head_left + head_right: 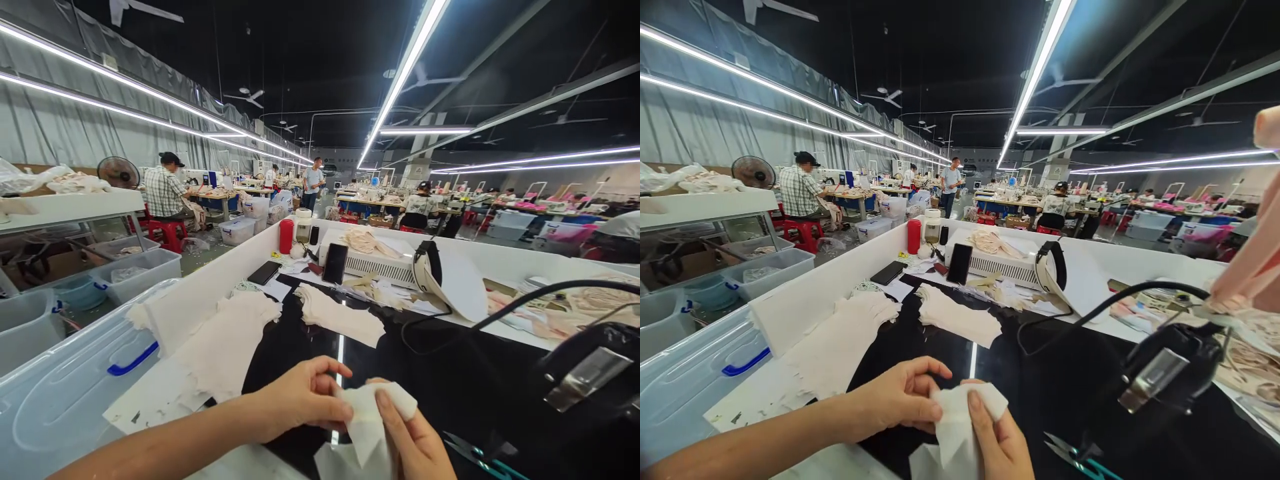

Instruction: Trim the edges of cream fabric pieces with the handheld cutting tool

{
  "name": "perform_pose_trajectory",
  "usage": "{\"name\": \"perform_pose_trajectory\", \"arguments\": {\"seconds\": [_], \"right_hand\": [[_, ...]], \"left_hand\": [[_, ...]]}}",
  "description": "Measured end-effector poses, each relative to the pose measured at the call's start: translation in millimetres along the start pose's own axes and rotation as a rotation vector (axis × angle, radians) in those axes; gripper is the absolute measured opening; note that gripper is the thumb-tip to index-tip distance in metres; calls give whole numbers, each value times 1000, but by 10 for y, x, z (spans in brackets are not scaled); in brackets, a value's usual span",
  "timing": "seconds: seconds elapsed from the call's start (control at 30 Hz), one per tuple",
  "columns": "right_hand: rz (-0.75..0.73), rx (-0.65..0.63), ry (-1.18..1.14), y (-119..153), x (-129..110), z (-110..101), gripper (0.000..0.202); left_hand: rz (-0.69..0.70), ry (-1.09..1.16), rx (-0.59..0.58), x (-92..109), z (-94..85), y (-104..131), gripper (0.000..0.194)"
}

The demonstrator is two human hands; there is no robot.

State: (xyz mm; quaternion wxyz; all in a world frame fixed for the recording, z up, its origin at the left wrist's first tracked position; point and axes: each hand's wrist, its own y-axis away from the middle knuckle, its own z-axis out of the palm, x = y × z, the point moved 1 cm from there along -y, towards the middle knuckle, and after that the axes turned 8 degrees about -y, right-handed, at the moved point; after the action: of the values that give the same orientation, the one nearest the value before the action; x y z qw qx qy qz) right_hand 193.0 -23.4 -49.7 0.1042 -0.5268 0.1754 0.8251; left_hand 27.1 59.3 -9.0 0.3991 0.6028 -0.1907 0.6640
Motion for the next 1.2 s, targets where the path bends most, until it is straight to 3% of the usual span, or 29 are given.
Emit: {"name": "perform_pose_trajectory", "arguments": {"seconds": [0.07,0.17,0.33,0.47,0.63,0.77,0.97,1.2], "right_hand": [[-8,-64,67,-23,-71,60,61],[-106,-217,256,-76,-148,170,54],[-237,-367,420,-225,-213,310,48],[-204,-326,399,-384,-245,319,50],[-30,-325,315,-616,-212,272,61],[-181,-124,353,-894,-261,186,59],[-302,8,396,-1417,-511,32,54],[-356,87,588,-1921,-470,-99,49]], "left_hand": [[-62,-62,-63,-13,-54,26,67],[-41,-141,-81,11,-79,49,67],[32,-225,39,33,-61,-35,66],[122,-284,162,62,-128,-207,66],[215,-395,313,277,-385,-535,63],[253,-440,424,543,-651,-852,51],[169,-506,551,753,-930,-1232,39],[4,-557,619,580,-1168,-1481,26]]}}
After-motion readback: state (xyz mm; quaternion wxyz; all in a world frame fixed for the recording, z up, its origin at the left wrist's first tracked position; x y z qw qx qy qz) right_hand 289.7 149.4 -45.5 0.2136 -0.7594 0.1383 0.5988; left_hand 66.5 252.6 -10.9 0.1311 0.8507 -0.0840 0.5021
